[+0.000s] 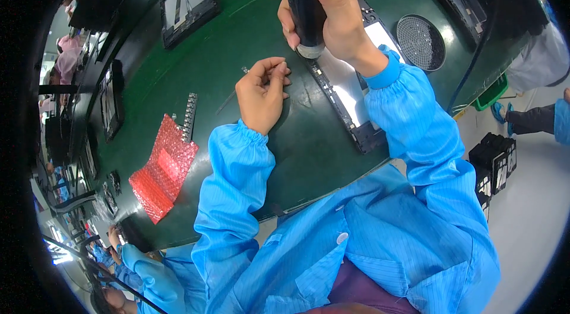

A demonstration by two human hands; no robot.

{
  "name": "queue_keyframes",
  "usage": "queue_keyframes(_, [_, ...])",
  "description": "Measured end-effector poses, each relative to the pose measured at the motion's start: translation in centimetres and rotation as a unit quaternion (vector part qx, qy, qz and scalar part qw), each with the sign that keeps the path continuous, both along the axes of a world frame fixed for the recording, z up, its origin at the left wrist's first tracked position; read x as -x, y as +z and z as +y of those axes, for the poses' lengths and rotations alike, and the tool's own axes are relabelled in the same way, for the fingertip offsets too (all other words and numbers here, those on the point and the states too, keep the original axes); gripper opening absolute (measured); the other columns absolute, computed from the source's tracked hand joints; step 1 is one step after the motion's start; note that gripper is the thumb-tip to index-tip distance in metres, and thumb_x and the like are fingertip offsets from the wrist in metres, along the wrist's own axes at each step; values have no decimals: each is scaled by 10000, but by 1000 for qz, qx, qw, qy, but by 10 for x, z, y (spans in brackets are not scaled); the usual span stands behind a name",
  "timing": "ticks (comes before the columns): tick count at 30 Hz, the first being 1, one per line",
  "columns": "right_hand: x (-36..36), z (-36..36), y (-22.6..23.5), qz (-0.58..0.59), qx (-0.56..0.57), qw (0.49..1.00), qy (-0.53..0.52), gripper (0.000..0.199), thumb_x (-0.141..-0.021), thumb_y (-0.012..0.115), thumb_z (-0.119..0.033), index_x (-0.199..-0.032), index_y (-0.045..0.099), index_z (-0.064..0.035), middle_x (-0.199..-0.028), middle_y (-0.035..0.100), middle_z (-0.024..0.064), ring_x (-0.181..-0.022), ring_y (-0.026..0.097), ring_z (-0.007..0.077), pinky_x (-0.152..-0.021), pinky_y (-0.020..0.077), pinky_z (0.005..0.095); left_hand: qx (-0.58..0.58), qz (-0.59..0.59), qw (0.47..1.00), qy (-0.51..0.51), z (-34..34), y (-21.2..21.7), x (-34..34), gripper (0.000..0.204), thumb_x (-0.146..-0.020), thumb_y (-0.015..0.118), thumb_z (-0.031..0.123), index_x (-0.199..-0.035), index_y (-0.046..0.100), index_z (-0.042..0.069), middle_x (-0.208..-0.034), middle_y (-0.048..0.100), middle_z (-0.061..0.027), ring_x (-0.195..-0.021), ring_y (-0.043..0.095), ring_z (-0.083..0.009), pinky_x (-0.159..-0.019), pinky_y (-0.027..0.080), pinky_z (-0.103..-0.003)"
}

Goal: The person assembles internal components into a tablet screen housing, then drives screws into the housing using an electric screwdriver.

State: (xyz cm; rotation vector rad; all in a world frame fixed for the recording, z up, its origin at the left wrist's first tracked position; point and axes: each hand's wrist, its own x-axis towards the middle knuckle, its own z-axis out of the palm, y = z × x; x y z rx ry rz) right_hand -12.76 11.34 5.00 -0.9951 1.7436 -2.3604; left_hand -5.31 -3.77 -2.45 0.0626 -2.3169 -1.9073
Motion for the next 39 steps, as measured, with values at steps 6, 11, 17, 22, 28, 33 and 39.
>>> queue_keyframes(6, [-12, -6, -3, 3, -13, 1000, -2, 852, -806, 318, -763, -1036, 537, 28, -645, 553, 84, -526, 545, 113, -490, 424, 227, -109, -29, 993, 31, 0, 10, -3, 119, -867, 556, -11, -954, 629, -46, -809, 665, -95, -669, 641, -129, -567, 528, -240])
queue_keyframes(11, [-16, -7, -6, 23, -8, 1000, -6, 827, -821, 336, -742, -1036, 539, 31, -645, 553, 85, -526, 546, 115, -481, 415, 224, -60, 4, 998, -5, -5, 3, -10, 138, -859, 512, -58, -942, 622, -57, -882, 656, -112, -705, 650, -147, -572, 533, -241])
queue_keyframes(17, [-11, -2, -1, 15, -40, 998, -40, 968, -773, 196, -811, -1147, 448, 45, -670, 535, 82, -549, 552, 154, -529, 472, 289, 82, 120, 989, -36, 6, 14, -29, 202, -786, 515, -73, -961, 613, -42, -972, 633, -171, -829, 648, -278, -702, 539, -334])
queue_keyframes(22, [-6, 24, 18, 52, 122, 990, -48, 992, -783, 163, -808, -1215, 407, 50, -717, 511, 92, -564, 540, 193, -526, 445, 339, 275, 272, 904, -180, 51, 25, -74, 485, -702, 734, 252, -1050, 580, -48, -1123, 577, -176, -1091, 534, -350, -957, 387, -505])
queue_keyframes(28, [-8, 58, 20, 69, 175, 982, -14, 994, -778, 183, -815, -1220, 420, 43, -707, 522, 97, -565, 542, 194, -543, 458, 323, 380, 272, 820, -329, 30, 13, -54, 618, -687, 732, 347, -1141, 552, -31, -1262, 504, -165, -1271, 387, -333, -1031, 302, -526])
queue_keyframes(33, [-29, 62, 20, 56, 210, 975, -32, 984, -783, 186, -809, -1202, 423, 49, -662, 520, 90, -530, 534, 183, -515, 456, 308, 448, 276, 738, -422, -26, 39, 39, 640, -720, 721, 281, -1240, 481, -7, -1334, 448, -153, -1294, 366, -329, -1019, 322, -539])
queue_keyframes(39, [-47, 46, 19, -27, 136, 989, -51, 936, -756, 246, -819, -1099, 425, 32, -593, 515, 97, -469, 522, 182, -441, 444, 309, 482, 306, 715, -403, -3, 40, 123, 594, -758, 684, 306, -1214, 490, -19, -1305, 470, -140, -1273, 390, -289, -992, 353, -520])
